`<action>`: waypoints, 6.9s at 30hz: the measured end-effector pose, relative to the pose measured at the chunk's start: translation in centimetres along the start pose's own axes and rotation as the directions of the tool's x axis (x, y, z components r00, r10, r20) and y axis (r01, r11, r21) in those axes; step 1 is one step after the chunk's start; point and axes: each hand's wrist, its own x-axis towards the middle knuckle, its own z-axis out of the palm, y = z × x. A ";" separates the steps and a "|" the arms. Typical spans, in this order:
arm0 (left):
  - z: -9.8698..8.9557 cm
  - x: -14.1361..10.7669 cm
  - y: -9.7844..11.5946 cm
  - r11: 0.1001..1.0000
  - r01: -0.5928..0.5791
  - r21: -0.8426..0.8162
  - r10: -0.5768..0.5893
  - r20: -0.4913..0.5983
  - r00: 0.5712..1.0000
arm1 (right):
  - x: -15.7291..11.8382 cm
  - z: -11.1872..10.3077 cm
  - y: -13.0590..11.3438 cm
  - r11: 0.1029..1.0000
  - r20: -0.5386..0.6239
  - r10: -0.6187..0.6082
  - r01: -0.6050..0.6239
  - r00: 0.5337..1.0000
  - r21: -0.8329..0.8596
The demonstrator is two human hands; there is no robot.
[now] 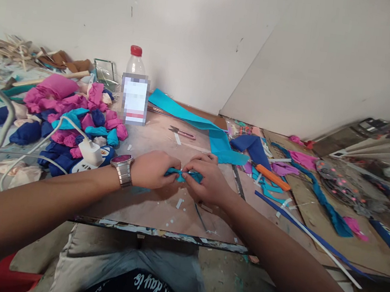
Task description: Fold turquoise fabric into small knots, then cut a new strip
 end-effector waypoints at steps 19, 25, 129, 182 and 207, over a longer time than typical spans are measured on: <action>-0.6 0.0 -0.3 0.986 -0.002 -0.167 0.005 0.015 1.000 | 0.0 -0.2 0.0 1.000 0.002 0.020 -0.020 1.000 0.000; -1.1 0.2 -0.2 0.986 0.104 -0.127 -0.104 0.004 0.995 | 0.0 -0.3 0.2 0.999 0.019 0.020 -0.020 1.000 -0.038; 0.2 0.4 -1.5 0.306 0.437 -0.846 0.072 0.478 0.875 | 0.2 -0.6 0.3 0.960 -0.083 -0.269 0.260 0.960 -0.102; -0.2 0.4 -0.8 0.417 0.456 -0.786 0.048 0.521 0.852 | 0.1 -0.6 -0.1 0.975 -0.048 -0.210 0.205 0.977 -0.082; -0.4 0.4 -0.9 0.866 0.134 -0.483 -0.066 0.155 0.986 | -0.1 0.0 0.5 0.992 -0.082 -0.109 0.102 0.991 -0.080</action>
